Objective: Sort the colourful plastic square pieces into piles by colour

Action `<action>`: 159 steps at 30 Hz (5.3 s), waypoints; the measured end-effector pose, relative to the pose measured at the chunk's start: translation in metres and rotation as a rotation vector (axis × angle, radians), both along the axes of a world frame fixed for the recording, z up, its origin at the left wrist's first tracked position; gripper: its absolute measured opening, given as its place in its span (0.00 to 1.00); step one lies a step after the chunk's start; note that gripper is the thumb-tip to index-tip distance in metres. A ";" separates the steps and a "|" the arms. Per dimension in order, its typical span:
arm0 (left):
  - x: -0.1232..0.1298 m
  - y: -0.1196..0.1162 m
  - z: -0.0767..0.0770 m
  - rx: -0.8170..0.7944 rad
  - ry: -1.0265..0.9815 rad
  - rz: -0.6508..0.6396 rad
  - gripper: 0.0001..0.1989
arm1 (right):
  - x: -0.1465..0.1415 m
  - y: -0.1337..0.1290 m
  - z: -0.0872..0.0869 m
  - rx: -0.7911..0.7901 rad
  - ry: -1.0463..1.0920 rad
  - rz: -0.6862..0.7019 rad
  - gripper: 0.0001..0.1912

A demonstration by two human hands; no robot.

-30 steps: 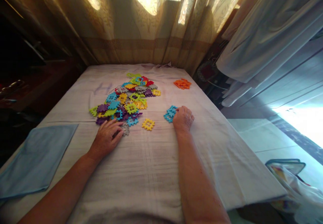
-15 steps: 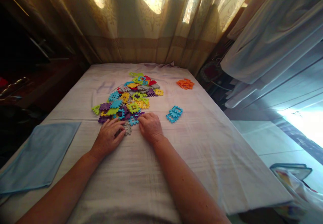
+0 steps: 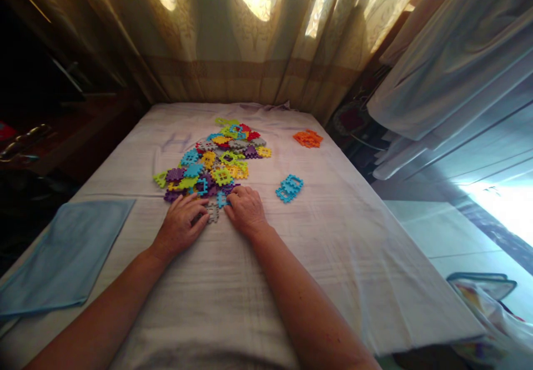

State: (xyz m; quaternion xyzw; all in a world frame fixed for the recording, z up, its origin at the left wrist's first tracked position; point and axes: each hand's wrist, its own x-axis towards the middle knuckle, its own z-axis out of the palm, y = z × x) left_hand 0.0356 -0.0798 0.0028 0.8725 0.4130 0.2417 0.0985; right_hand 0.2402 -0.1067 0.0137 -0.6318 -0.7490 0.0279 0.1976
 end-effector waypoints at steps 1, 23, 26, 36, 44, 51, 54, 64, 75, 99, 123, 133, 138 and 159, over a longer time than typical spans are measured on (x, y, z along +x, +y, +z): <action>0.000 0.000 0.000 -0.002 0.001 0.000 0.10 | 0.001 0.000 -0.002 0.008 0.009 0.012 0.08; 0.000 0.000 0.002 -0.037 -0.004 -0.002 0.10 | 0.042 -0.001 -0.006 0.284 0.244 -0.091 0.08; 0.000 0.000 0.002 -0.042 -0.012 -0.001 0.10 | 0.078 0.001 -0.011 0.327 0.190 -0.328 0.08; -0.001 0.000 0.001 -0.019 0.000 -0.006 0.10 | 0.120 -0.006 -0.018 0.204 0.073 -0.643 0.10; 0.000 0.000 0.001 -0.020 -0.002 -0.004 0.10 | 0.104 -0.005 -0.010 0.228 0.076 -0.602 0.11; -0.001 0.000 0.002 -0.035 0.001 -0.002 0.09 | 0.054 0.005 -0.013 0.206 0.111 -0.277 0.13; 0.000 -0.001 0.003 -0.027 -0.002 0.000 0.10 | 0.030 0.008 -0.015 0.132 0.105 -0.190 0.18; 0.000 0.000 -0.002 -0.005 -0.005 0.004 0.16 | 0.012 0.011 -0.007 0.035 0.178 0.101 0.14; 0.001 -0.001 -0.005 -0.002 0.070 -0.043 0.22 | 0.010 0.037 0.003 -0.061 -0.029 -0.277 0.11; 0.000 0.000 -0.006 -0.004 0.054 -0.042 0.21 | 0.066 0.016 0.032 -0.144 0.080 -0.456 0.08; -0.003 0.003 -0.007 0.076 0.018 -0.025 0.19 | 0.159 -0.016 -0.016 0.004 0.189 -0.925 0.18; -0.004 0.007 -0.007 0.119 0.048 0.213 0.21 | 0.163 -0.008 -0.032 0.381 0.200 -0.882 0.15; -0.003 0.009 -0.003 0.143 0.068 0.190 0.17 | 0.147 -0.001 -0.029 0.543 0.181 -0.719 0.12; 0.003 0.008 0.002 0.181 0.041 0.007 0.14 | -0.018 0.006 -0.007 0.132 0.198 0.033 0.16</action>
